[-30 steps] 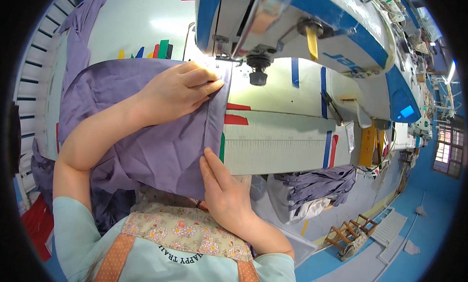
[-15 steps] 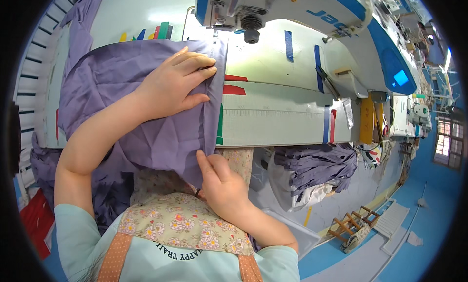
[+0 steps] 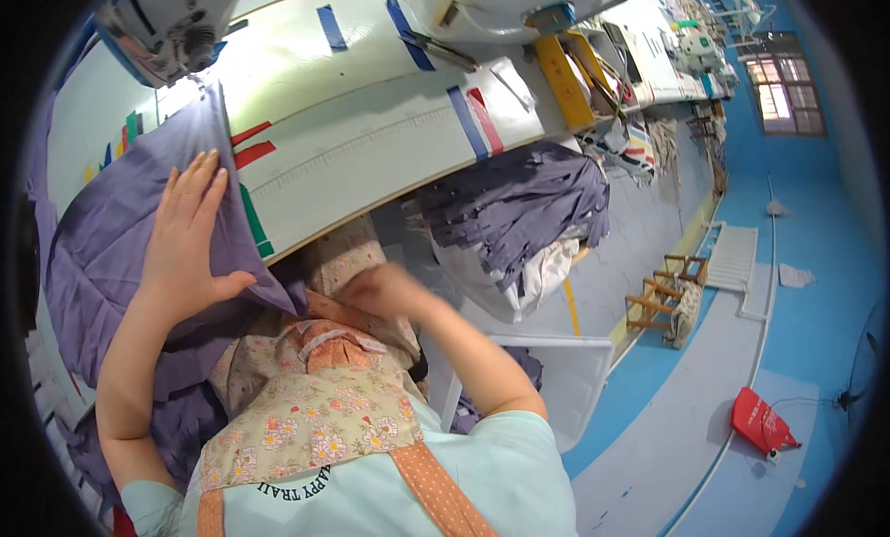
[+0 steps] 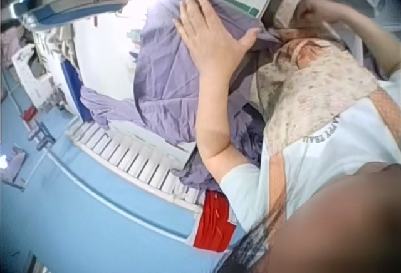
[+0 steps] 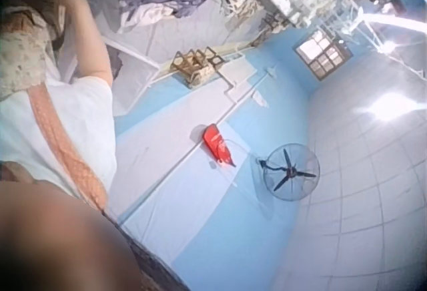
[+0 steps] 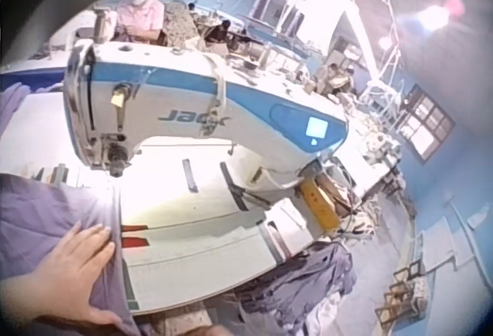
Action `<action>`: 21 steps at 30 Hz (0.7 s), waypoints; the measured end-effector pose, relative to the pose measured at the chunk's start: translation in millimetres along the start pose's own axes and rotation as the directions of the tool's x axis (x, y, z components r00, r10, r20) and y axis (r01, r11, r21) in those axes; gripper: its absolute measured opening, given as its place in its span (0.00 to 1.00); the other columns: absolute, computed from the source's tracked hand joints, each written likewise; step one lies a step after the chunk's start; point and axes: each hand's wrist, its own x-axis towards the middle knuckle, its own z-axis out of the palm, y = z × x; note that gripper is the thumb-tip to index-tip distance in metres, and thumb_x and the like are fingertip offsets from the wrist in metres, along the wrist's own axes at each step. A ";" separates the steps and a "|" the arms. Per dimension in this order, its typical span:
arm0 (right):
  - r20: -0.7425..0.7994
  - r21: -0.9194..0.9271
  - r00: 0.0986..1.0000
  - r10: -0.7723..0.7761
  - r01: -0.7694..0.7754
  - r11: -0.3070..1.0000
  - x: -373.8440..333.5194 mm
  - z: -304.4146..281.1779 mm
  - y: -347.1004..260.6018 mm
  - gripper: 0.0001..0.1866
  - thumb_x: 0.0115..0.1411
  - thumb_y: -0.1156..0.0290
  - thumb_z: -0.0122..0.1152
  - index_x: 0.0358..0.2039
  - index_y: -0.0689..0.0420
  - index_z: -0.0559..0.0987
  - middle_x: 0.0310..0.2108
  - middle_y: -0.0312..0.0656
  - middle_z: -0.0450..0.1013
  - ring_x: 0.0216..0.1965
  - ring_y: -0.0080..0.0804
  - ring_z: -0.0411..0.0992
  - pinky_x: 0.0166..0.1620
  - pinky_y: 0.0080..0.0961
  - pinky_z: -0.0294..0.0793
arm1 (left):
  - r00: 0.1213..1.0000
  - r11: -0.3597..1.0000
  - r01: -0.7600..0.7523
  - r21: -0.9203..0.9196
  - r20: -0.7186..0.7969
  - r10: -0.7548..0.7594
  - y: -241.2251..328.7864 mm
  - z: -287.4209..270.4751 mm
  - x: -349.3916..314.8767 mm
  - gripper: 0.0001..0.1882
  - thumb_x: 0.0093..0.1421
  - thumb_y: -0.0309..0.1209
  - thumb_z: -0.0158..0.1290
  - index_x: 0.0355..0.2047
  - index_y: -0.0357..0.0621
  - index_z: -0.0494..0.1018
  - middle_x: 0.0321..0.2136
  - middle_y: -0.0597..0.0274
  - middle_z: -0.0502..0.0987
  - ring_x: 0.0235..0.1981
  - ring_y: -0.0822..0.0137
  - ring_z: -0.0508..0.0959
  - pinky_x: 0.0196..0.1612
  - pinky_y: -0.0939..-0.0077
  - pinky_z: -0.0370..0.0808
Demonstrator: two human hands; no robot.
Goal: Operating an industrial sewing machine to join purple textile pieces.
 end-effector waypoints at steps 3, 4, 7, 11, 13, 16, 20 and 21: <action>-0.802 0.057 0.544 0.247 -0.343 0.938 -23.4 -45.0 79.2 0.04 0.56 0.74 0.65 0.30 0.60 0.84 0.28 0.49 0.80 0.31 0.37 0.80 0.36 0.33 0.77 | 1.000 1.000 -0.005 -0.005 -0.013 0.005 -1.0 3.6 0.4 0.59 0.35 0.45 0.73 0.67 0.38 0.58 0.68 0.48 0.58 0.71 0.50 0.56 0.73 0.49 0.50; -0.895 0.064 0.391 0.216 -0.366 0.928 -39.7 -69.6 118.1 0.04 0.57 0.73 0.65 0.29 0.60 0.83 0.27 0.49 0.80 0.30 0.40 0.80 0.36 0.34 0.77 | 1.000 1.000 -0.025 -0.013 -0.016 0.024 0.6 3.8 4.3 0.59 0.35 0.45 0.73 0.67 0.38 0.58 0.68 0.48 0.58 0.71 0.50 0.56 0.73 0.49 0.50; -0.966 0.013 0.223 0.132 -0.469 0.883 -53.3 -112.4 140.3 0.05 0.56 0.73 0.66 0.33 0.60 0.83 0.30 0.48 0.80 0.34 0.44 0.79 0.38 0.35 0.77 | 1.000 1.000 -0.015 0.001 -0.017 0.015 -0.1 6.9 2.9 0.59 0.35 0.45 0.73 0.67 0.39 0.58 0.69 0.49 0.57 0.71 0.49 0.56 0.73 0.48 0.50; -0.892 -0.391 0.412 -0.185 -0.500 0.773 -26.7 -144.9 133.0 0.10 0.54 0.74 0.65 0.39 0.59 0.81 0.39 0.49 0.79 0.41 0.50 0.78 0.41 0.41 0.77 | 0.998 0.999 -0.036 0.009 -0.045 0.036 -2.1 7.9 0.0 0.58 0.37 0.47 0.72 0.67 0.39 0.58 0.68 0.49 0.58 0.71 0.48 0.56 0.73 0.48 0.51; -0.815 -0.525 0.512 -0.271 -0.456 0.719 -9.3 -151.8 137.8 0.13 0.53 0.74 0.63 0.41 0.55 0.82 0.43 0.50 0.77 0.42 0.53 0.77 0.43 0.44 0.79 | 0.998 0.999 -0.039 0.017 -0.050 0.040 -2.2 5.5 -1.2 0.58 0.38 0.48 0.71 0.67 0.40 0.59 0.68 0.48 0.58 0.70 0.48 0.57 0.72 0.47 0.51; -0.717 -0.621 0.671 -0.189 -0.491 0.611 -10.3 -167.9 157.9 0.12 0.54 0.73 0.62 0.40 0.51 0.83 0.43 0.49 0.78 0.41 0.52 0.78 0.41 0.44 0.79 | 0.998 0.999 -0.039 0.016 -0.040 0.040 -2.4 4.6 -0.7 0.57 0.40 0.50 0.70 0.67 0.40 0.59 0.68 0.47 0.59 0.70 0.47 0.57 0.72 0.46 0.51; -0.775 -0.560 0.588 -0.231 -0.471 0.682 -13.2 -166.3 157.4 0.06 0.57 0.72 0.62 0.34 0.53 0.84 0.39 0.47 0.79 0.40 0.49 0.78 0.42 0.41 0.79 | 0.997 0.997 -0.062 0.040 -0.047 0.064 -4.8 8.2 -2.0 0.55 0.45 0.57 0.64 0.67 0.39 0.59 0.68 0.46 0.58 0.70 0.46 0.57 0.72 0.46 0.51; -0.786 -0.532 0.592 -0.177 -0.503 0.681 -14.7 -163.8 152.5 0.07 0.58 0.73 0.62 0.36 0.53 0.84 0.39 0.47 0.79 0.40 0.49 0.78 0.42 0.41 0.79 | 0.997 0.995 -0.071 0.069 -0.039 0.073 -6.3 9.3 -2.7 0.54 0.49 0.63 0.58 0.67 0.38 0.59 0.69 0.45 0.58 0.71 0.45 0.56 0.72 0.47 0.50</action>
